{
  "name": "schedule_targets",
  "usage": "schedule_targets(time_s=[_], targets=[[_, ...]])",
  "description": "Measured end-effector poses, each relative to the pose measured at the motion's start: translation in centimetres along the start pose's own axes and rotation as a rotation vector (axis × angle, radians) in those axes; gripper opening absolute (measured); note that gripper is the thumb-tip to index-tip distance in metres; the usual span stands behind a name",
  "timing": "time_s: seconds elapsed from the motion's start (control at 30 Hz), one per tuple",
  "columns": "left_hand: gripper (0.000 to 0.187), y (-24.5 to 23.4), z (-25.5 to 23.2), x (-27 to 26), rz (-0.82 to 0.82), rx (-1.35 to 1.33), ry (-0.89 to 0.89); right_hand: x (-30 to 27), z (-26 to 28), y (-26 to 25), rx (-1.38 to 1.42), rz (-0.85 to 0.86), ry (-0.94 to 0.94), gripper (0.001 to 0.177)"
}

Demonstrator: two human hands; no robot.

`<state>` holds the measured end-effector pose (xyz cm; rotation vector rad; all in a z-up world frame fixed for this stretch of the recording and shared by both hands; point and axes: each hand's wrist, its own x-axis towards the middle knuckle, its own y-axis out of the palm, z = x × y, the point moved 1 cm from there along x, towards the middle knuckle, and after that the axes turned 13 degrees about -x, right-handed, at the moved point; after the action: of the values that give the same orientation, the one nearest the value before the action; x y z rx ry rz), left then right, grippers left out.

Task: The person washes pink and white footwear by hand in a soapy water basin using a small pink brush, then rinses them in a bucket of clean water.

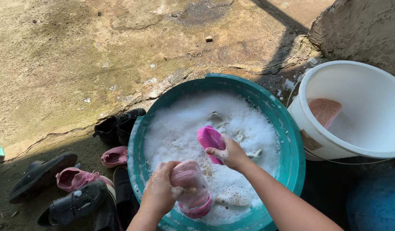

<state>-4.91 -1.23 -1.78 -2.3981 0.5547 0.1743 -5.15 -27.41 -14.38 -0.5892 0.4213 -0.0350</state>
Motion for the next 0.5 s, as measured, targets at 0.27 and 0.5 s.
schedule_targets(time_s=[0.27,0.5], targets=[[0.076,0.7,7.8,-0.3,-0.095,0.061,-0.076,-3.2,-14.0,6.4,-0.512,-0.103,0.241,0.065],[0.055,3.7,13.7,0.2,-0.128,-0.252,0.029,-5.8,5.5,8.8,-0.283,-0.252,-0.561,0.053]])
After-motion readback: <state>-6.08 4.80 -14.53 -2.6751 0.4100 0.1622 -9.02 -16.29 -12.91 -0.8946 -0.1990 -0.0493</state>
